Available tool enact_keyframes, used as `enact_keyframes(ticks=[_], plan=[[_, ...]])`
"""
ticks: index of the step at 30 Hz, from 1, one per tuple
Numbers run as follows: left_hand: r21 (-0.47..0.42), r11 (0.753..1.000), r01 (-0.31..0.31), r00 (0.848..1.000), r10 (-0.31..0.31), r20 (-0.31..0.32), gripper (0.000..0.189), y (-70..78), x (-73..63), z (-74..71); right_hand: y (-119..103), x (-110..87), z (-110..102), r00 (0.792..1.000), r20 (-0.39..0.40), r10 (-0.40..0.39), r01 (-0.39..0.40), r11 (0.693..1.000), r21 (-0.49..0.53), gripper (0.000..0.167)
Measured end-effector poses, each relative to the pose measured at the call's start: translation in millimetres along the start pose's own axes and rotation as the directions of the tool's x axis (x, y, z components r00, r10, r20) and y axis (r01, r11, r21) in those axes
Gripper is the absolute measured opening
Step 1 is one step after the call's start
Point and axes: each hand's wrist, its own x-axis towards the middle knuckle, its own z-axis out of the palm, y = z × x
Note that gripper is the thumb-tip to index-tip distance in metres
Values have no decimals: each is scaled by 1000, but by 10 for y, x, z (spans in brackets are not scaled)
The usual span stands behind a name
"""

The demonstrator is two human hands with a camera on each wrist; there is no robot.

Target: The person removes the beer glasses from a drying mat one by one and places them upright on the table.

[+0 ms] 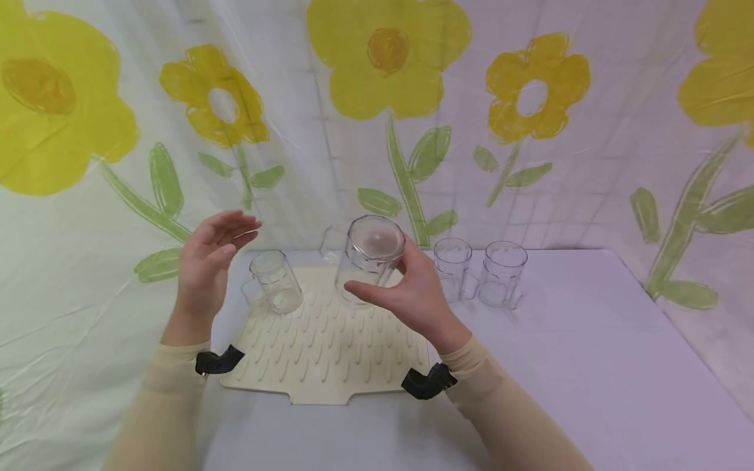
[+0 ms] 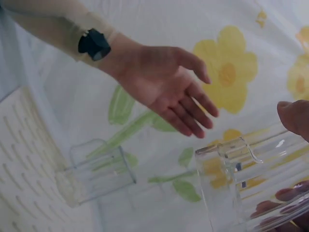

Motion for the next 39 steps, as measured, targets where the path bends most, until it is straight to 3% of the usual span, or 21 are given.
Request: enact_keyframes(ticks=[4,8,12,18,25,34,39], plan=[[23,999,31,994,-33,101,60,59,-39,330,-41,-9,-10,1000,-1,-21,21,1000,11,84],[96,994,50,981,-67,184,66,71,-106,564,-69,-31,6,1000,-2,-30,30,999,35,85],[132,989,58,961,-92,261,75,35,-161,694,-103,-61,33,999,0,-45,44,997,56,86],[103,991,89,930,-119,347,88,-41,-217,818,-157,-90,58,997,15,-80,78,994,75,86],[125,978,169,902,-205,380,91,-49,-294,941,-191,-109,68,996,26,-81,79,994,70,88],[130,965,227,871,-261,416,89,-96,-373,1065,-233,-146,105,993,47,-111,107,990,90,86],[124,949,290,852,-316,418,89,-137,-411,1120,-242,-156,117,992,55,-116,111,989,97,85]])
